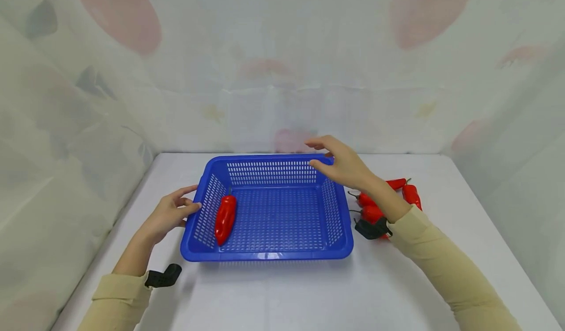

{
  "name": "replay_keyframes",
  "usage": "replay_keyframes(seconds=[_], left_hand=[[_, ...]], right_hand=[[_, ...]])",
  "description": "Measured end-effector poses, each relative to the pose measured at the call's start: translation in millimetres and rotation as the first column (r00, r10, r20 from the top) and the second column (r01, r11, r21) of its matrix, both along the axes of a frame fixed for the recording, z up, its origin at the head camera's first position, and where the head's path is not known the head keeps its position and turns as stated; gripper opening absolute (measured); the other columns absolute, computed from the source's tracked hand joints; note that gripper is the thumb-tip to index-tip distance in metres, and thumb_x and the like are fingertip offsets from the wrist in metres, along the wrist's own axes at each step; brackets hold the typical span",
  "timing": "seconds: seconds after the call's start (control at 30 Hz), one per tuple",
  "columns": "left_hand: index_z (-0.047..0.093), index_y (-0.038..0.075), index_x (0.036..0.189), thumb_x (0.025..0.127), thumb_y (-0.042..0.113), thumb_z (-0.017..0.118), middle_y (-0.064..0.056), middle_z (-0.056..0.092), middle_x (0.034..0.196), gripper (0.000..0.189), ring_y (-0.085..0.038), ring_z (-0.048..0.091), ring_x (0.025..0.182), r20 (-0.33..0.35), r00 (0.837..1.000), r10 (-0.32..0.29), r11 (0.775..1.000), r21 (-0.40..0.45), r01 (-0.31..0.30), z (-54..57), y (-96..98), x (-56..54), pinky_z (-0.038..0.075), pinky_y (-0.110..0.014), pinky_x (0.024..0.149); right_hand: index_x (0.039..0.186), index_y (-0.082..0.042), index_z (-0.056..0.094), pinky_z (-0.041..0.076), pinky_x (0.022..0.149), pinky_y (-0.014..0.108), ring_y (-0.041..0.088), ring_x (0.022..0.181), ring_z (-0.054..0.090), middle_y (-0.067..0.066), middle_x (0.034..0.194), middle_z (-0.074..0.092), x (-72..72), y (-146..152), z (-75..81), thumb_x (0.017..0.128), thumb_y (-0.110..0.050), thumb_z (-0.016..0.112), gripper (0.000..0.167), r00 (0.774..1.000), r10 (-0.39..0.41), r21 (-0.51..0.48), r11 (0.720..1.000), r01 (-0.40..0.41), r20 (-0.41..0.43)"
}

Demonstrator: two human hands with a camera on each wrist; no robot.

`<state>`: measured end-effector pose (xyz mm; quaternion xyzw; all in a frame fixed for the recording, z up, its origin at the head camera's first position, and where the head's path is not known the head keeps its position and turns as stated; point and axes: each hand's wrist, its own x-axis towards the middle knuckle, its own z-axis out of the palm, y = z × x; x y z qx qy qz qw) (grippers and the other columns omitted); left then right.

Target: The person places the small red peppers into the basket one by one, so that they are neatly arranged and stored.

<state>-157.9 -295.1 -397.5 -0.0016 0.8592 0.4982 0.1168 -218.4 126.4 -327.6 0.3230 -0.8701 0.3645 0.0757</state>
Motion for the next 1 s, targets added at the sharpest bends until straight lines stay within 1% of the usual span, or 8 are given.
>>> replay_keyframes(seconds=[0.13,0.27,0.43,0.6,0.7,0.83,0.93,1.0], left_hand=[[0.026,0.011,0.146,0.090,0.020,0.059,-0.021,0.055,0.095,0.065,-0.022,0.064,0.074,0.002,1.000,0.002,1.000,-0.006,-0.002,0.0,-1.0,-0.4,0.057,-0.037,0.066],[0.026,0.011,0.146,0.090,0.020,0.059,-0.021,0.054,0.095,0.065,-0.022,0.064,0.074,0.005,1.000,0.004,1.000,-0.006,-0.004,-0.1,-1.4,-0.9,0.057,-0.037,0.066],[0.026,0.012,0.146,0.090,0.021,0.059,-0.021,0.055,0.096,0.065,-0.022,0.064,0.075,0.007,1.000,0.004,1.000,-0.011,-0.004,0.1,-1.0,-1.2,0.057,-0.037,0.066],[0.025,0.011,0.146,0.090,0.020,0.059,-0.021,0.055,0.096,0.065,-0.022,0.064,0.075,0.006,1.000,0.001,1.000,-0.001,-0.001,-0.4,-1.5,-0.6,0.057,-0.037,0.066],[0.025,0.011,0.146,0.091,0.021,0.059,-0.021,0.055,0.095,0.065,-0.022,0.064,0.076,0.002,1.000,0.001,1.000,0.001,-0.001,-0.8,-1.8,-0.5,0.057,-0.037,0.066],[0.025,0.011,0.146,0.090,0.022,0.059,-0.021,0.055,0.095,0.066,-0.022,0.064,0.076,-0.003,1.000,0.001,1.000,-0.006,-0.001,-1.0,-1.7,-0.7,0.057,-0.037,0.066],[0.025,0.011,0.146,0.090,0.022,0.059,-0.021,0.055,0.095,0.066,-0.022,0.063,0.076,-0.003,1.000,0.003,1.000,-0.005,-0.003,-1.0,-1.4,-0.6,0.057,-0.037,0.066],[0.025,0.011,0.146,0.090,0.022,0.059,-0.021,0.055,0.095,0.066,-0.022,0.063,0.076,-0.003,1.000,0.003,1.000,-0.005,-0.003,-0.9,-1.2,-0.5,0.057,-0.037,0.066]], right_hand=[[0.132,-0.012,0.047,0.049,0.090,0.041,0.021,0.116,0.050,0.006,0.128,0.052,3.5,14.6,-9.9,0.087,-0.017,0.063,0.048,0.999,-0.040,-0.020,0.999,0.039,-0.006],[0.132,-0.011,0.046,0.049,0.090,0.044,0.023,0.116,0.050,0.007,0.129,0.052,9.6,29.2,-19.4,0.087,-0.016,0.064,0.049,0.998,-0.068,-0.046,0.997,0.069,0.008],[0.133,-0.013,0.045,0.048,0.091,0.045,0.024,0.118,0.048,0.007,0.131,0.050,17.9,45.8,-30.2,0.087,-0.018,0.063,0.050,0.991,-0.125,-0.061,0.990,0.128,0.037],[0.134,-0.016,0.045,0.047,0.092,0.046,0.023,0.119,0.048,0.005,0.132,0.049,23.2,60.4,-39.9,0.087,-0.017,0.063,0.051,0.980,-0.192,-0.073,0.978,0.196,0.051],[0.135,-0.018,0.044,0.047,0.092,0.047,0.023,0.120,0.047,0.004,0.133,0.047,27.0,69.1,-45.0,0.087,-0.018,0.063,0.052,0.972,-0.223,-0.090,0.969,0.230,0.079],[0.136,-0.017,0.043,0.046,0.092,0.049,0.024,0.121,0.046,0.005,0.135,0.046,31.3,83.0,-51.8,0.087,-0.017,0.063,0.052,0.960,-0.258,-0.124,0.955,0.271,0.111],[0.136,-0.016,0.043,0.045,0.093,0.048,0.025,0.121,0.047,0.006,0.135,0.047,32.9,94.5,-57.1,0.088,-0.014,0.062,0.052,0.951,-0.286,-0.137,0.944,0.300,0.113],[0.136,-0.016,0.042,0.044,0.093,0.047,0.025,0.122,0.046,0.006,0.136,0.046,34.8,101.9,-59.4,0.088,-0.015,0.061,0.052,0.942,-0.309,-0.132,0.936,0.326,0.130]])
